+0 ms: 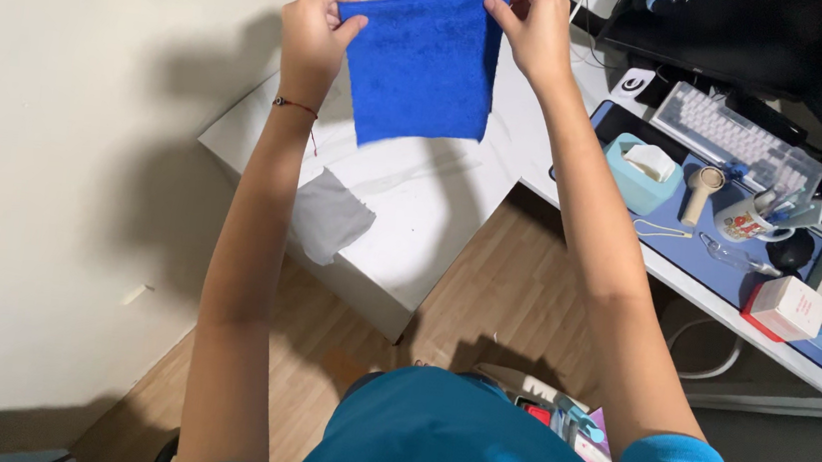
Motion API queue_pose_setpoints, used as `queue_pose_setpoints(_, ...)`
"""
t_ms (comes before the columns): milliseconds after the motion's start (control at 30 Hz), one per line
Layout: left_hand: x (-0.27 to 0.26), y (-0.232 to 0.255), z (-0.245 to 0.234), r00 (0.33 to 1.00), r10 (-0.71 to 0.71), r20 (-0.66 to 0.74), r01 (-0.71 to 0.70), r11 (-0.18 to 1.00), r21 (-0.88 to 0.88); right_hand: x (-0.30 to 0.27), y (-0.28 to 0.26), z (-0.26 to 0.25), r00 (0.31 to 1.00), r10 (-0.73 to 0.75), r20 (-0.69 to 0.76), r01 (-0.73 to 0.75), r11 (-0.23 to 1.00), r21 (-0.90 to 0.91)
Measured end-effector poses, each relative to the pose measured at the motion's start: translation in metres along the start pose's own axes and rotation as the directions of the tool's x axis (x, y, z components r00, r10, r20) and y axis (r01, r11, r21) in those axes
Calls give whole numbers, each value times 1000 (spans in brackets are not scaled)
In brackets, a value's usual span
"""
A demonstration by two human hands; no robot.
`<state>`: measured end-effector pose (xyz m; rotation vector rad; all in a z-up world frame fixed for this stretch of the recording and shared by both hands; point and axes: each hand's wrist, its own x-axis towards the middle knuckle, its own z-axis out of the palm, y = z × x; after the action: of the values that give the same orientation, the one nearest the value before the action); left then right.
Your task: The person wipes a white desk surface with a blue cloth, moving items like a tissue box and a mug to clean underneath. They repeatedly wipe different sections of the desk and briefly handle a green plastic bag before returning to wipe the desk again.
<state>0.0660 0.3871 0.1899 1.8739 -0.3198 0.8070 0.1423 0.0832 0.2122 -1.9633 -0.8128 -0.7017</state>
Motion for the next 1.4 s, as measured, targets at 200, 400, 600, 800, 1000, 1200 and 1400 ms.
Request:
queue_pose_setpoints(200, -2, -7, 25, 998, 42, -42, -40, 998, 45, -14, 36, 7, 995, 61, -73, -64, 997, -48)
queue_pose_setpoints(400, -103, -47, 60, 995, 83, 54, -83, 997, 2, -143, 89, 13, 979, 203, -8, -196, 956, 217)
queue_pose_setpoints(600, -263, -126, 116, 866, -326, 380, 414, 893, -178, -339, 132, 37, 796, 572, 197, -604, 741, 292)
queue_pose_setpoints(800, -302, -180, 149, 697, -640, 324, 672, 740, 15, -368, 164, 69, 773, 630, 71, -632, 775, 8)
queue_pose_setpoints(1000, -261, -186, 138, 888, -459, 38, 439, 869, 227, -297, 150, 109, 845, 533, 55, -474, 792, -385)
queue_pose_setpoints(1200, -315, -175, 63, 947, -311, 77, 208, 778, 592, -331, 113, 142, 843, 535, 62, -462, 777, -427)
queue_pose_setpoints(1400, -358, -205, 46, 938, -286, 195, 10, 585, 811, -348, 91, 177, 878, 451, 159, -359, 841, -403)
